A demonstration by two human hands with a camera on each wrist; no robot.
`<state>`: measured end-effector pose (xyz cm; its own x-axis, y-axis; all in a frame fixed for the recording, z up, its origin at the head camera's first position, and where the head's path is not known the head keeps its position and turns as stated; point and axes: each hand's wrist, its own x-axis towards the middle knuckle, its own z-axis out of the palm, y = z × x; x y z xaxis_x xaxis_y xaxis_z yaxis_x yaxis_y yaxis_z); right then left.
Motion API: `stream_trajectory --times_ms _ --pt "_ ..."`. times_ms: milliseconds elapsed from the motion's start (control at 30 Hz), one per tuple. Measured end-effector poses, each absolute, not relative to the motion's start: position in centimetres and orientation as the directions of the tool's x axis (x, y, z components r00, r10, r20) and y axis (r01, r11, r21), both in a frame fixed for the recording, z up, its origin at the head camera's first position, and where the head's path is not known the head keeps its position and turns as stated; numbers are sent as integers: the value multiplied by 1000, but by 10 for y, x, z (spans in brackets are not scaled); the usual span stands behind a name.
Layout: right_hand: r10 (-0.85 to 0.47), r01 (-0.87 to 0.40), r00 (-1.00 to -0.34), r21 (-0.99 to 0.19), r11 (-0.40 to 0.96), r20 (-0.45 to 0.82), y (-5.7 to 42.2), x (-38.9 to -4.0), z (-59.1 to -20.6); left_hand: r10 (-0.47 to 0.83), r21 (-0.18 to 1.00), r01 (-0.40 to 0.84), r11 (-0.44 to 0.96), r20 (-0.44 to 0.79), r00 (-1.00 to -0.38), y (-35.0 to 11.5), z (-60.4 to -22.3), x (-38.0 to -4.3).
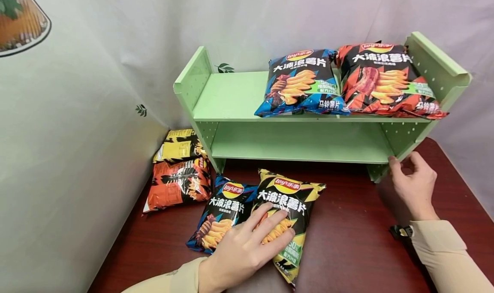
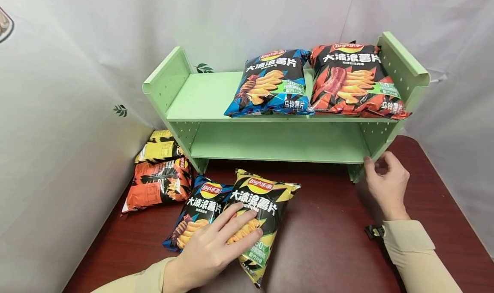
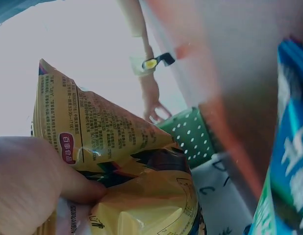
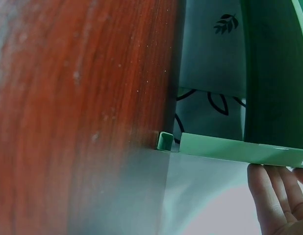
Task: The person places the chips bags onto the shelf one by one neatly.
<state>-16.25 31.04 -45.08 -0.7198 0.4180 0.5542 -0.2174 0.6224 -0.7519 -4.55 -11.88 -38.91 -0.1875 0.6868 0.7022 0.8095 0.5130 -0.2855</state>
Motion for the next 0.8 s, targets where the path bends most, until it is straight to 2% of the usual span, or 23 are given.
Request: stream_trajectory --times_ms 233,533,800 --pt "418 -214 -720 -750 626 554 310 -163 -450 653 -313 776 548 740 -163 -131 -370 -49" --pt "415 -220 -718 -748 626 559 309 -163 -449 630 -263 771 581 744 -221 -145 -341 -43" --pt "423 -210 -718 -752 625 553 310 -162 -450 616 -308 757 576 773 -154 -159 -311 -40"
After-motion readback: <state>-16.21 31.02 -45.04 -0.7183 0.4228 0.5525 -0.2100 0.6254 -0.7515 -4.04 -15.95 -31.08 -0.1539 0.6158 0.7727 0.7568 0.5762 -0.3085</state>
